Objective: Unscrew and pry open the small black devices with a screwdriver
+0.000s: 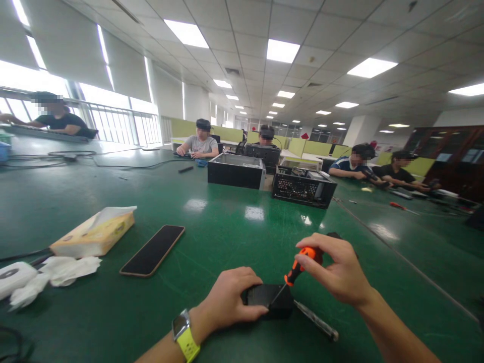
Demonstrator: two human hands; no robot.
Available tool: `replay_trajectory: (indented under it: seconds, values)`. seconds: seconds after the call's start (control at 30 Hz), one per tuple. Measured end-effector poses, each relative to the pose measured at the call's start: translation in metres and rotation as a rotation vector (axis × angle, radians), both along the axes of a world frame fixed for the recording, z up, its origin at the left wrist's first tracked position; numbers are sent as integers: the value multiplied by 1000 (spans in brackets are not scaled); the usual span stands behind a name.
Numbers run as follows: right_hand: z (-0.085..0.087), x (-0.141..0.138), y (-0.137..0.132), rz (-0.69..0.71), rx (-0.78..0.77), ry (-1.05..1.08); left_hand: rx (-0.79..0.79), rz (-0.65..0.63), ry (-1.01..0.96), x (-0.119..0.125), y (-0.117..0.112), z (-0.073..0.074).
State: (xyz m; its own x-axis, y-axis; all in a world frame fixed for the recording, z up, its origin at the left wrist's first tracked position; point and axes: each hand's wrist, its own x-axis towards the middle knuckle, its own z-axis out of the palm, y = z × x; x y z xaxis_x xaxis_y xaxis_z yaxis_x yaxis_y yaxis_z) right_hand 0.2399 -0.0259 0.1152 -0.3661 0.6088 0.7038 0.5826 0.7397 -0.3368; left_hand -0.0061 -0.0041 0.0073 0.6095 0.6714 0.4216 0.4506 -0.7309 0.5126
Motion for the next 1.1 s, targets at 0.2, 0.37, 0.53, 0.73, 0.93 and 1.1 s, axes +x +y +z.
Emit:
replay_trajectory:
  seconds: [0.2,0.37,0.53,0.73,0.93,1.1]
  values:
    - [1,-1,-1,12,27,8,-4,0,-7,0,0,1]
    - [0,-2,-1,14,36,-9,2,-4,-6,0,0,0]
    - [1,-1,-1,14,53,-11,0,-6,-8,0,0,0]
    - [1,-2,-1,14,51,-5,0,-12,-9,0,0,1]
    - [1,-1,-1,13,58,-16,8,-9,-8,0,0,0]
    - [1,-1,-1,25,56,-2,6,-10,-4,0,0,1]
